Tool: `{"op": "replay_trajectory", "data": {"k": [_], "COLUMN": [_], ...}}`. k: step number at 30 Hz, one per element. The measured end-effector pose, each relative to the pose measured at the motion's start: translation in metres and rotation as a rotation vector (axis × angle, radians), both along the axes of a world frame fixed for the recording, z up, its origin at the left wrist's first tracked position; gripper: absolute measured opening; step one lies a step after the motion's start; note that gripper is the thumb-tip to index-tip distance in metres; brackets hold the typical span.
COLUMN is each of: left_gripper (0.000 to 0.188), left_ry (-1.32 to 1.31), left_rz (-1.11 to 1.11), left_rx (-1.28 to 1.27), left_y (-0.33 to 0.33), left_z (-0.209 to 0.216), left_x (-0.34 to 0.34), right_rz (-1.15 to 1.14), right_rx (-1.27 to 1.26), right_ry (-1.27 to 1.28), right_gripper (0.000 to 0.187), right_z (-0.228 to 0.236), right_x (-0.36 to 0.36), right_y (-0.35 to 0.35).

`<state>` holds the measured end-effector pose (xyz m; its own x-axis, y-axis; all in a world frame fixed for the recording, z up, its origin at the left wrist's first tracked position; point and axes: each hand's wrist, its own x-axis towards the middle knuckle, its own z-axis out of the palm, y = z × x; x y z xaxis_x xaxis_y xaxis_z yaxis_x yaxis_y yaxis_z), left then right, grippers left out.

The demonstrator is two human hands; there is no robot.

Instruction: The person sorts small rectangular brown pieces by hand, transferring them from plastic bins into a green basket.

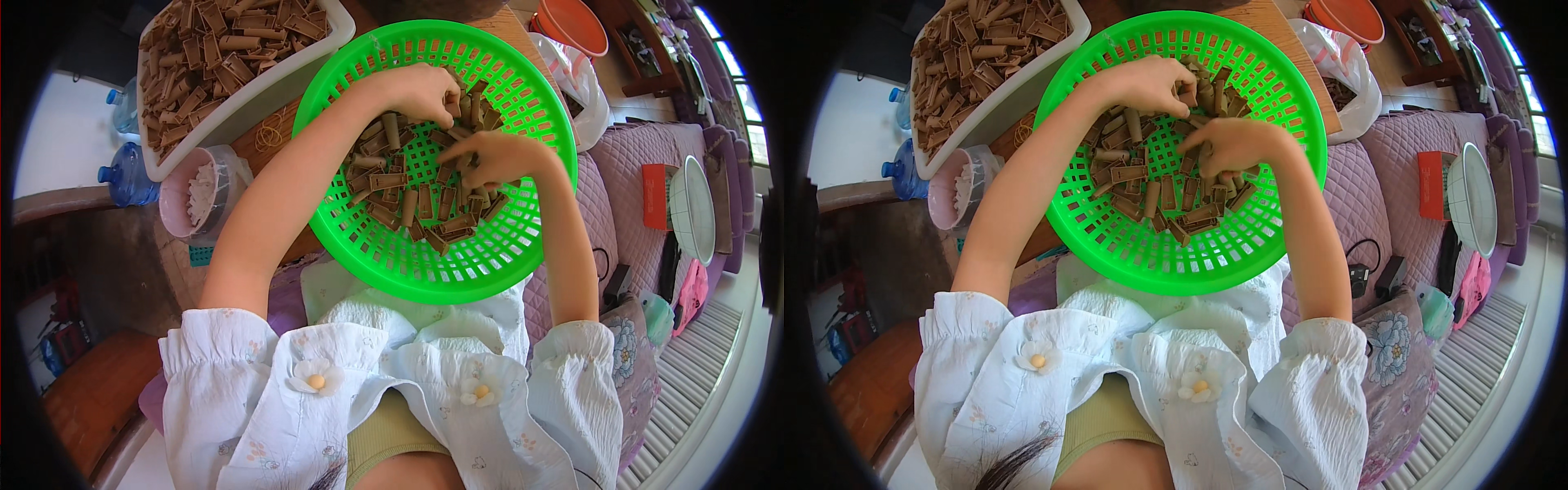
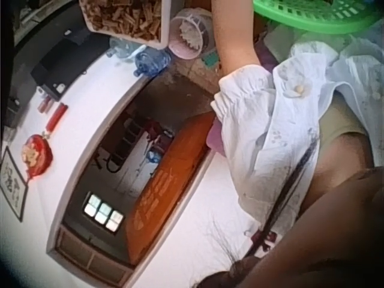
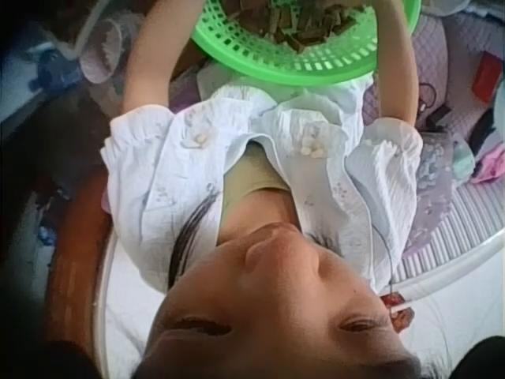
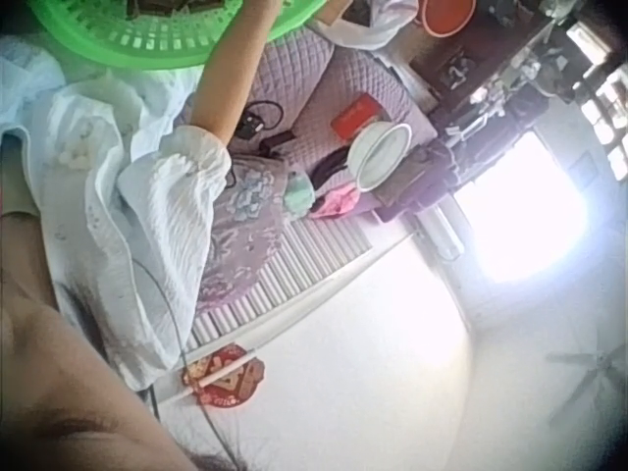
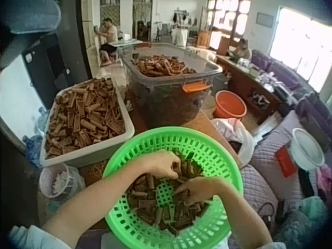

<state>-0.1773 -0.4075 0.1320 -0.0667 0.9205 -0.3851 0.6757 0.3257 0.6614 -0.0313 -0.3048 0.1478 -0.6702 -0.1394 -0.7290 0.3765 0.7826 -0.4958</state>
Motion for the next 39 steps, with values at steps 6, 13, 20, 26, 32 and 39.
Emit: {"op": "replay_trajectory", "data": {"k": [6,13,20,26,32,39], "left_gripper": [0.032,0.03,0.03,0.054,0.051,0.058], "left_ry": [0.059,0.095,0.093,0.231,0.198,0.021], "left_rz": [-0.051,-0.072,-0.175,-0.307,-0.382,-0.539], "left_rx": [0.181,0.186,-0.106,-0.182,-0.279,-0.459], "left_y": [0.002,0.0,-0.002,-0.002,-0.001,-0.008], "left_z": [-0.011,-0.014,0.007,-0.014,0.0,0.002], "left_x": [-0.002,-0.005,0.019,0.033,0.036,0.028], "right_rz": [0.17,-0.293,-0.602,-0.479,-0.345,-0.342], "right_rx": [0.226,-0.238,-0.415,-0.377,-0.248,-0.226], "right_ry": [0.106,0.206,0.459,0.374,0.213,0.22], "right_gripper": [0.04,0.025,0.016,0.017,0.019,0.02], "right_z": [-0.032,0.012,0.006,0.006,0.0,0.01], "right_x": [-0.005,0.005,0.014,0.016,0.023,0.017], "right_y": [-0.005,0.022,0.045,0.039,0.042,0.039]}}
